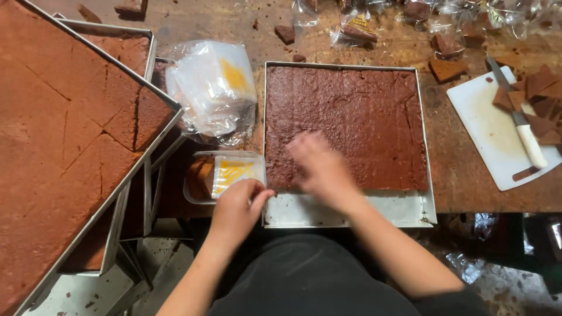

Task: Sorting and placing pieces of cake from a large sheet into a metal tray

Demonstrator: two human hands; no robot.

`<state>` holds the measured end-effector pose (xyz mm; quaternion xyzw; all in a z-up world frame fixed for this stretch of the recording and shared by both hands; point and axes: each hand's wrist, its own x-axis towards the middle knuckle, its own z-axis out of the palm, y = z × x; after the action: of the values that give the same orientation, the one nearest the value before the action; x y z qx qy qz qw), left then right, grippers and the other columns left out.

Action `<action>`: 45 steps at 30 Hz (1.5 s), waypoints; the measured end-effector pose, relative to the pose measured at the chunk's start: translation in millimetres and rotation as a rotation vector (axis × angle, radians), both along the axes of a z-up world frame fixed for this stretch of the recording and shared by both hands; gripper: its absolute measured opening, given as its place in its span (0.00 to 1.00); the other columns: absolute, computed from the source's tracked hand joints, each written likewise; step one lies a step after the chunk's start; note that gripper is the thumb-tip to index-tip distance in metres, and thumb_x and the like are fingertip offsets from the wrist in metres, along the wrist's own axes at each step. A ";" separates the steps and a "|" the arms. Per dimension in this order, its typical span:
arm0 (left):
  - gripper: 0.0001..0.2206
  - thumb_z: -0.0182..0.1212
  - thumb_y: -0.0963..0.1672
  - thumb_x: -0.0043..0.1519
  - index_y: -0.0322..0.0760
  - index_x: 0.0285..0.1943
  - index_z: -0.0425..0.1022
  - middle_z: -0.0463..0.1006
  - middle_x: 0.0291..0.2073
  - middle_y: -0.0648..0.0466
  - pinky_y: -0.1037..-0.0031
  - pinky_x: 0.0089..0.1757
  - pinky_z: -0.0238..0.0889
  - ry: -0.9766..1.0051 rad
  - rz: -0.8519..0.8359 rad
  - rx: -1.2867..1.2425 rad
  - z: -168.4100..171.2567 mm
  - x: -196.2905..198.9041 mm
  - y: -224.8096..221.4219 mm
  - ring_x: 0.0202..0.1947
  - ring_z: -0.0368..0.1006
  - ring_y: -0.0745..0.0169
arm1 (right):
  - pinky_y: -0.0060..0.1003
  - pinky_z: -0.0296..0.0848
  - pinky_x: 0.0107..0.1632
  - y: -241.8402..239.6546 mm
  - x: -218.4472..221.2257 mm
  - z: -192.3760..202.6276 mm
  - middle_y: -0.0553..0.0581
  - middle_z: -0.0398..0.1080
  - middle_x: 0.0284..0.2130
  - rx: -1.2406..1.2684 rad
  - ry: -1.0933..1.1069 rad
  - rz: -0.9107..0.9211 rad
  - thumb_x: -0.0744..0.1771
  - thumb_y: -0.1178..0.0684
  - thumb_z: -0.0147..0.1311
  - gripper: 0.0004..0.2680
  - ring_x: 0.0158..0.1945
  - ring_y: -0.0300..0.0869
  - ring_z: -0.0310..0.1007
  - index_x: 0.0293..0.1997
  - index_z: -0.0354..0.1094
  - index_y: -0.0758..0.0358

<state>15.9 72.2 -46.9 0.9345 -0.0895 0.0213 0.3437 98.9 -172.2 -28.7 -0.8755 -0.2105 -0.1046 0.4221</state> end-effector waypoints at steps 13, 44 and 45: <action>0.11 0.63 0.40 0.57 0.45 0.47 0.86 0.87 0.36 0.50 0.63 0.43 0.76 0.122 0.106 -0.288 13.5 0.2 9.0 0.42 0.83 0.50 | 0.47 0.69 0.64 -19.8 37.1 -56.7 0.64 0.72 0.57 -0.176 0.058 -0.053 0.63 0.62 0.55 0.23 0.61 0.54 0.71 0.67 0.66 0.58; 0.09 0.59 0.48 0.67 0.44 0.46 0.82 0.86 0.33 0.48 0.60 0.42 0.74 0.236 0.069 -0.178 10.5 9.8 6.0 0.41 0.82 0.44 | 0.70 0.52 0.67 53.0 -1.2 -39.0 0.72 0.46 0.73 -0.679 0.246 0.197 0.68 0.43 0.53 0.26 0.74 0.65 0.48 0.75 0.51 0.58; 0.09 0.59 0.48 0.67 0.44 0.46 0.82 0.86 0.33 0.48 0.60 0.42 0.74 0.235 0.065 -0.175 8.3 7.3 7.6 0.41 0.82 0.44 | 0.70 0.52 0.67 50.9 -13.1 -57.1 0.72 0.46 0.73 -0.676 0.246 0.192 0.68 0.43 0.53 0.26 0.74 0.65 0.48 0.75 0.51 0.58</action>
<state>23.2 79.9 -38.6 0.8995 -0.0163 -0.0695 0.4311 85.7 -121.3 -85.8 -0.9478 -0.2621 0.1168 0.1393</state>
